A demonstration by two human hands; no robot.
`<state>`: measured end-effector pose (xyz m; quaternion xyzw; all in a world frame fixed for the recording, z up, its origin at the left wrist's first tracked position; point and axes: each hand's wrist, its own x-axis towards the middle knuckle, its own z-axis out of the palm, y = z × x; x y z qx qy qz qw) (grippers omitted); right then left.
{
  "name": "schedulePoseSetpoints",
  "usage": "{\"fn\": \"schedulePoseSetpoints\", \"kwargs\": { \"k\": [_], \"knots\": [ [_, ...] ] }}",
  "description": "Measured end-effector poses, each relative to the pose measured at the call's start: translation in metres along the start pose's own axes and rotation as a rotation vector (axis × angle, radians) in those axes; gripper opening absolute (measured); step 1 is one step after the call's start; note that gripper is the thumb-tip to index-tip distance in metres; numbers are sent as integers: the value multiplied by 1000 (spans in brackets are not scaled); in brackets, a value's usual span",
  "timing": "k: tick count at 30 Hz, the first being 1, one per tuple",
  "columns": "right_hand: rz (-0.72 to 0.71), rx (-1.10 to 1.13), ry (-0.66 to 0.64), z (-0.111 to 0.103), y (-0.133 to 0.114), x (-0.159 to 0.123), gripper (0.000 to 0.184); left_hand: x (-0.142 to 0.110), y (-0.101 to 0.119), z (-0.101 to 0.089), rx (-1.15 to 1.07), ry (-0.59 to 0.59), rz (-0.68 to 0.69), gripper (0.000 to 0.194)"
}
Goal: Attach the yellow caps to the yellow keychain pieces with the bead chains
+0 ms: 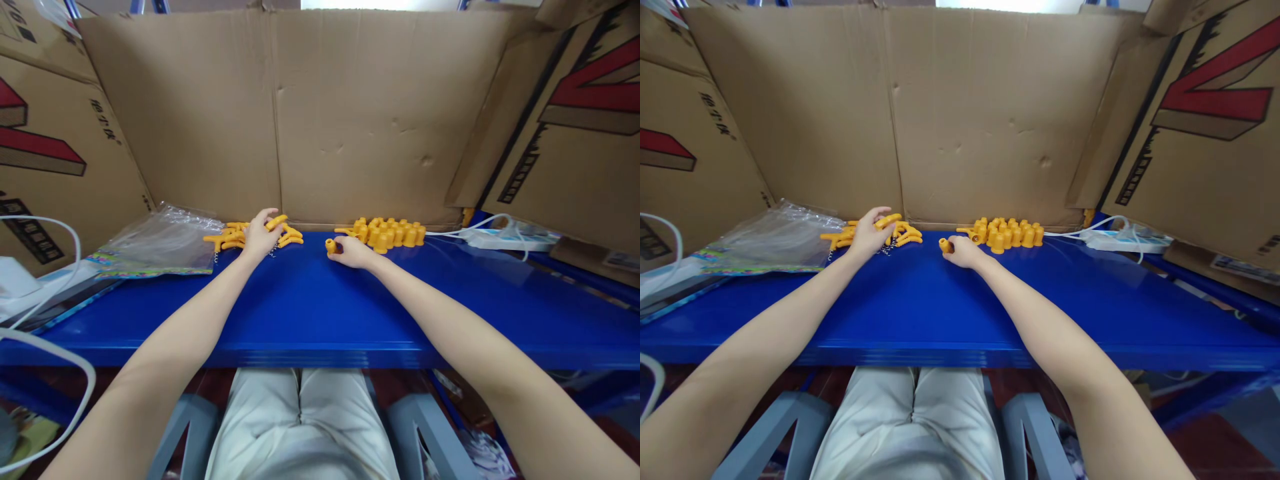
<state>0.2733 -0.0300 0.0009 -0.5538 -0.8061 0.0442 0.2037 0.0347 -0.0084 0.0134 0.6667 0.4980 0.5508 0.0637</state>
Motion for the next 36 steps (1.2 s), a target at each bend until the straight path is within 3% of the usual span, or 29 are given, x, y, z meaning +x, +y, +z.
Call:
{"fn": "schedulePoseSetpoints", "kwargs": {
  "k": [5,11,18,24,27,31,34,36],
  "knots": [
    [-121,-128,36,-2,-9,-4,22,-2,10,-2,-3,123,76,30],
    [-178,-150,-17,-2,-8,-5,26,-6,23,-14,237,264,256,30],
    [-187,-172,-28,-3,-7,-5,25,-9,31,-20,230,179,413,28],
    [-196,-175,-38,-3,-8,-5,29,1,23,-14,-96,254,323,35],
    [-198,-176,-37,-3,-8,-5,28,-1,24,-16,-33,226,365,33],
    [-193,-163,-40,-3,-8,-6,28,-8,30,-21,160,71,465,32],
    [-197,-150,-30,-4,-9,-7,27,-8,31,-20,184,43,428,31],
    [-198,-148,-25,-4,-9,-7,27,-4,28,-15,71,68,371,31]
  ]
}}
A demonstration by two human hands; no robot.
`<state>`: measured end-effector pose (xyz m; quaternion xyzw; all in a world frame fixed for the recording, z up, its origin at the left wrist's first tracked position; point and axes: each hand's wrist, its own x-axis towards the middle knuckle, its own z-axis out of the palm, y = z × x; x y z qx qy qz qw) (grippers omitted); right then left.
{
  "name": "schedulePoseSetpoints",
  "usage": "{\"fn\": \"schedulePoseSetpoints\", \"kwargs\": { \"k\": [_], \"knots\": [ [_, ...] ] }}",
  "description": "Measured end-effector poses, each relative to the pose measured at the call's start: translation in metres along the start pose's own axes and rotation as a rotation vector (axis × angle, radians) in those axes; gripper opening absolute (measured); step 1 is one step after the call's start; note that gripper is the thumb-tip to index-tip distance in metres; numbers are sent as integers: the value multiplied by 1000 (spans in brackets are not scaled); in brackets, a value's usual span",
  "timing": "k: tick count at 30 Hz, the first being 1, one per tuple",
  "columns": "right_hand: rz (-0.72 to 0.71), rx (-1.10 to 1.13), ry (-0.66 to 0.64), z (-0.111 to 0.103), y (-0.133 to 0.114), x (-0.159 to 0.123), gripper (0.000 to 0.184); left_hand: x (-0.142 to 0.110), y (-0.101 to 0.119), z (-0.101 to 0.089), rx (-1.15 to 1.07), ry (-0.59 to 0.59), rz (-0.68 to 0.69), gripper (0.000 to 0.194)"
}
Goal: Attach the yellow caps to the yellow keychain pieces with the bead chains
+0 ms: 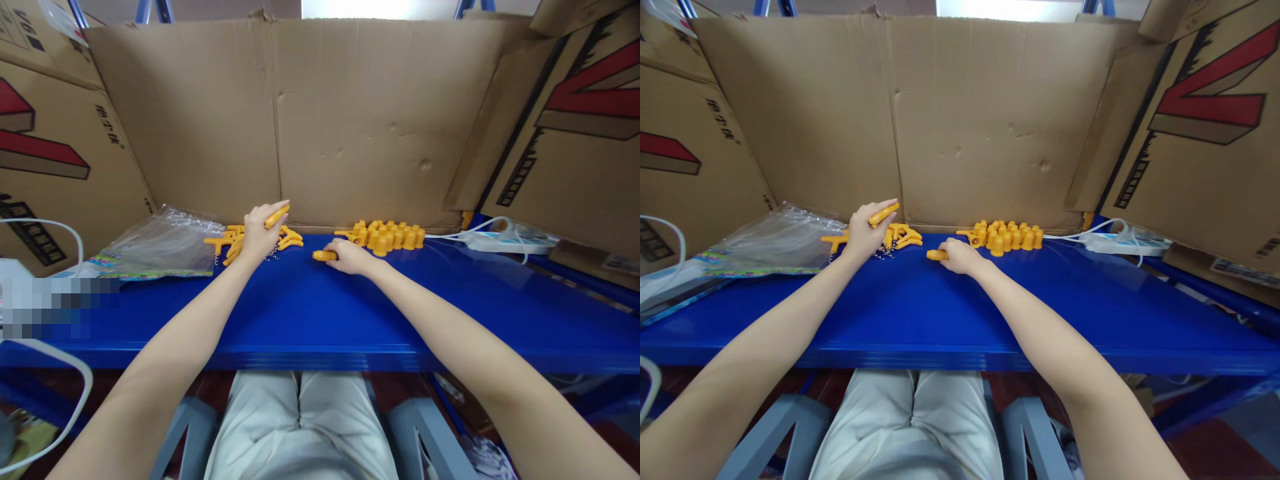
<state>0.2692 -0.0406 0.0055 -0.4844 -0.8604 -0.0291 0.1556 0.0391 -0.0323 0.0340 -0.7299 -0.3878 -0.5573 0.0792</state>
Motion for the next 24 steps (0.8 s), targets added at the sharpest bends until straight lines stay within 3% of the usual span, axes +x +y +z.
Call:
{"fn": "schedulePoseSetpoints", "kwargs": {
  "k": [4,9,12,16,19,24],
  "knots": [
    [3,-9,-12,-1,-1,-1,26,4,-17,12,-340,97,-95,42],
    [3,-11,-21,-2,-1,-1,27,7,-33,17,-508,148,-309,45],
    [0,-13,-17,-1,0,0,27,6,-28,14,-492,140,-263,44],
    [-1,-19,-9,0,0,0,25,1,-15,16,-449,-5,-124,48],
    [-2,-11,17,0,-1,0,25,-2,-13,21,-484,-73,-155,52],
    [-44,14,54,1,-2,0,23,-2,-23,28,-541,-37,-288,54]
  ]
}}
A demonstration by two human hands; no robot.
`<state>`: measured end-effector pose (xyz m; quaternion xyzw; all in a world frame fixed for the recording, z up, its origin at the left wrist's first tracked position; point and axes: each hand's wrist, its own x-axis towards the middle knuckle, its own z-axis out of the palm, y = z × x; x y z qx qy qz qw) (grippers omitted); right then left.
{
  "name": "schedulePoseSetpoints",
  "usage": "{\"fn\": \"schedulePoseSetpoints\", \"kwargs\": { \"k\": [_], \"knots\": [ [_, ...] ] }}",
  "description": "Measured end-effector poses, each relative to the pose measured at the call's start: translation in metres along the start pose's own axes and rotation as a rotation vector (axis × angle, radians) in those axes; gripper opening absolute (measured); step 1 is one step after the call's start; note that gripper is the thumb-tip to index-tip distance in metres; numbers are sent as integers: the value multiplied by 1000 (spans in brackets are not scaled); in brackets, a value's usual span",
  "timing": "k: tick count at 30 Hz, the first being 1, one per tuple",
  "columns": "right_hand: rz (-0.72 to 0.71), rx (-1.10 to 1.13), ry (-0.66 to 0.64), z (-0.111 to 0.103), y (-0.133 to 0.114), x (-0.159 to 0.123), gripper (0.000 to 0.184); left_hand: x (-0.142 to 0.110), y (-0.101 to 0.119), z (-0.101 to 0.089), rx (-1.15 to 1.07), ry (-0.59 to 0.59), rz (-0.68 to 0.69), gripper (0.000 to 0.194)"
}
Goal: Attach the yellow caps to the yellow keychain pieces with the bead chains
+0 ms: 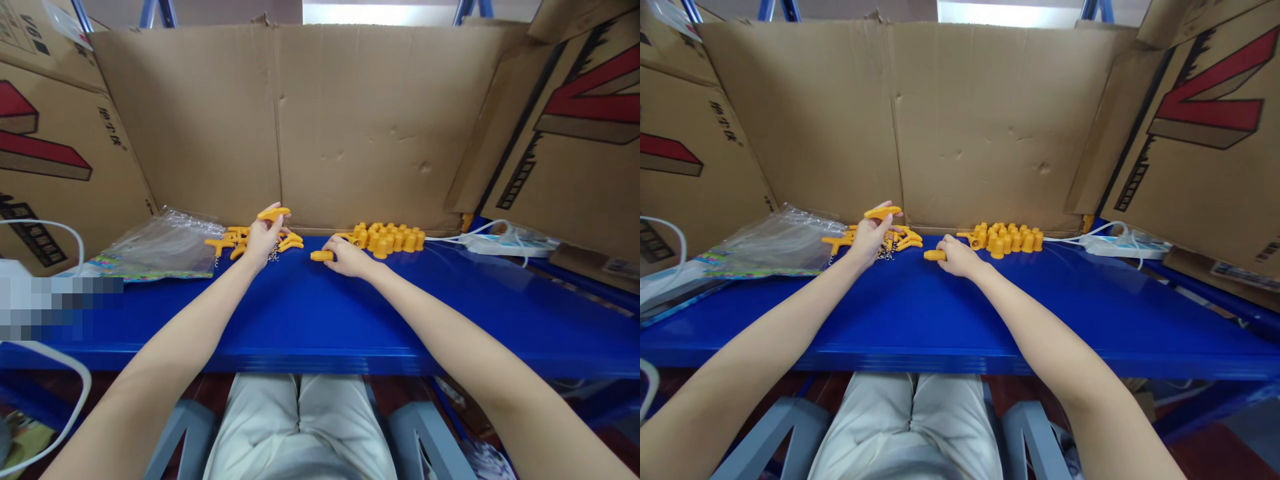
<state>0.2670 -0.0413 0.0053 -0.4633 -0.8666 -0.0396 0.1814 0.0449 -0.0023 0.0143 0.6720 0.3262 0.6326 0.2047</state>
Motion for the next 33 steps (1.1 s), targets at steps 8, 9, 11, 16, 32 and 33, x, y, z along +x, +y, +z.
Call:
{"fn": "schedulePoseSetpoints", "kwargs": {
  "k": [8,9,11,16,32,33],
  "knots": [
    [-74,41,13,5,4,1,20,-5,-13,-5,87,-120,-84,61],
    [-76,43,11,5,4,1,20,-5,-16,-5,101,-135,-84,60],
    [-75,45,14,4,3,1,21,-5,-19,-6,111,-149,-75,53],
    [-69,42,27,4,1,1,23,-4,-11,-4,110,-105,-175,18],
    [-311,138,158,4,-7,0,22,-11,38,10,-490,83,-500,17],
    [-358,155,161,4,-10,0,23,-12,40,12,-518,67,-496,16]
  ]
}}
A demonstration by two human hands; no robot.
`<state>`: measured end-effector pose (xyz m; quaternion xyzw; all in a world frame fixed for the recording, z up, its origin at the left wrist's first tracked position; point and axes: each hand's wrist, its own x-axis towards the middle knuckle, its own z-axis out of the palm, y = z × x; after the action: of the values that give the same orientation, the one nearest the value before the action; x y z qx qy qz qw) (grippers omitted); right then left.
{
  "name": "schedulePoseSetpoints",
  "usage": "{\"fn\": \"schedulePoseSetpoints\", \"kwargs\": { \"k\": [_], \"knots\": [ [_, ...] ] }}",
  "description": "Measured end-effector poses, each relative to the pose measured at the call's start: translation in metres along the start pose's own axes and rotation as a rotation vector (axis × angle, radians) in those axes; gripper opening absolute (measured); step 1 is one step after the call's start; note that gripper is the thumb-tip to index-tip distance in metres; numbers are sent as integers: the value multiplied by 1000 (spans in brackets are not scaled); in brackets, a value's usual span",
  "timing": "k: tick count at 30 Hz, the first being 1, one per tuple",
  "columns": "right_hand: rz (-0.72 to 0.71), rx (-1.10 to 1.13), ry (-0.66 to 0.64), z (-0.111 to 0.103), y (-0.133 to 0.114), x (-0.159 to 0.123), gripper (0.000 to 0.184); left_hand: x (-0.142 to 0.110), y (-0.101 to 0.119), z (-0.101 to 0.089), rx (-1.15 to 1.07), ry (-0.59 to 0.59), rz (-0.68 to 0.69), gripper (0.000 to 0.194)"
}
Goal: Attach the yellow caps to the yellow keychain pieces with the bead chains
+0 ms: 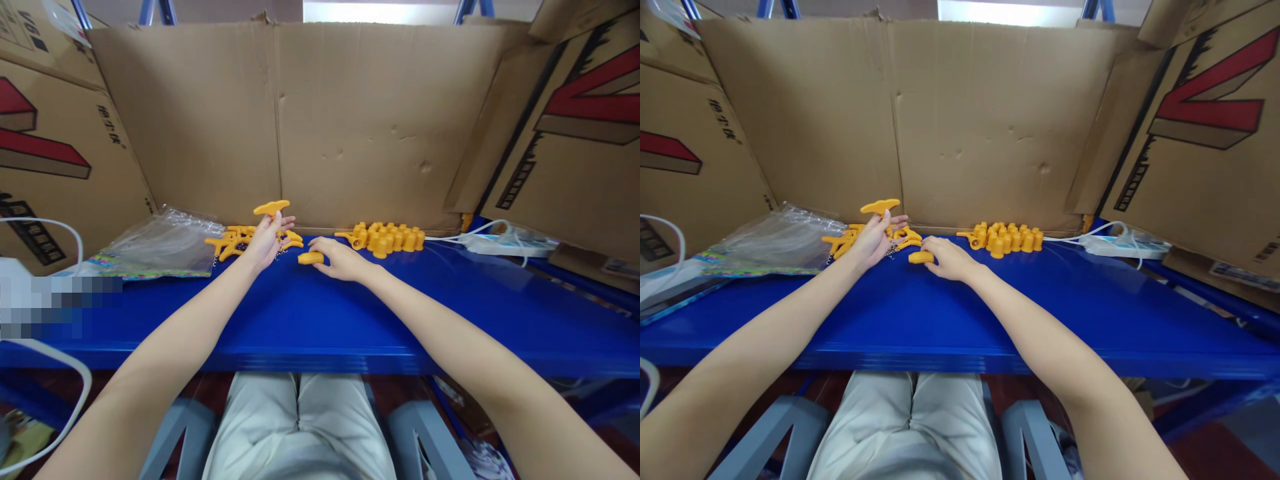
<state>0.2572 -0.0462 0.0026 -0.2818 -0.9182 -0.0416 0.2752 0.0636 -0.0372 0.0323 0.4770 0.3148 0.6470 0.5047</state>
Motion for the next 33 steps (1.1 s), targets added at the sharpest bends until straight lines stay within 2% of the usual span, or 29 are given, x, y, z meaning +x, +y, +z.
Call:
{"fn": "schedulePoseSetpoints", "kwargs": {
  "k": [4,9,15,20,24,28,33],
  "knots": [
    [-92,58,-24,5,-12,3,24,-6,1,7,-67,-78,-3,17],
    [-75,92,-22,16,-14,6,24,-10,-1,10,-87,-153,13,16],
    [-27,109,-57,31,-15,8,27,-9,-13,11,-72,-165,23,7],
    [-37,30,-86,31,-25,8,27,-8,-18,10,14,-202,54,18],
    [-101,-18,-123,27,-32,10,28,-7,-17,8,29,-196,86,27],
    [-55,-37,-160,30,-34,13,27,-8,-13,9,13,-166,89,26],
    [-64,-32,-119,35,-32,17,27,-12,-10,12,114,-160,100,22]
  ]
}}
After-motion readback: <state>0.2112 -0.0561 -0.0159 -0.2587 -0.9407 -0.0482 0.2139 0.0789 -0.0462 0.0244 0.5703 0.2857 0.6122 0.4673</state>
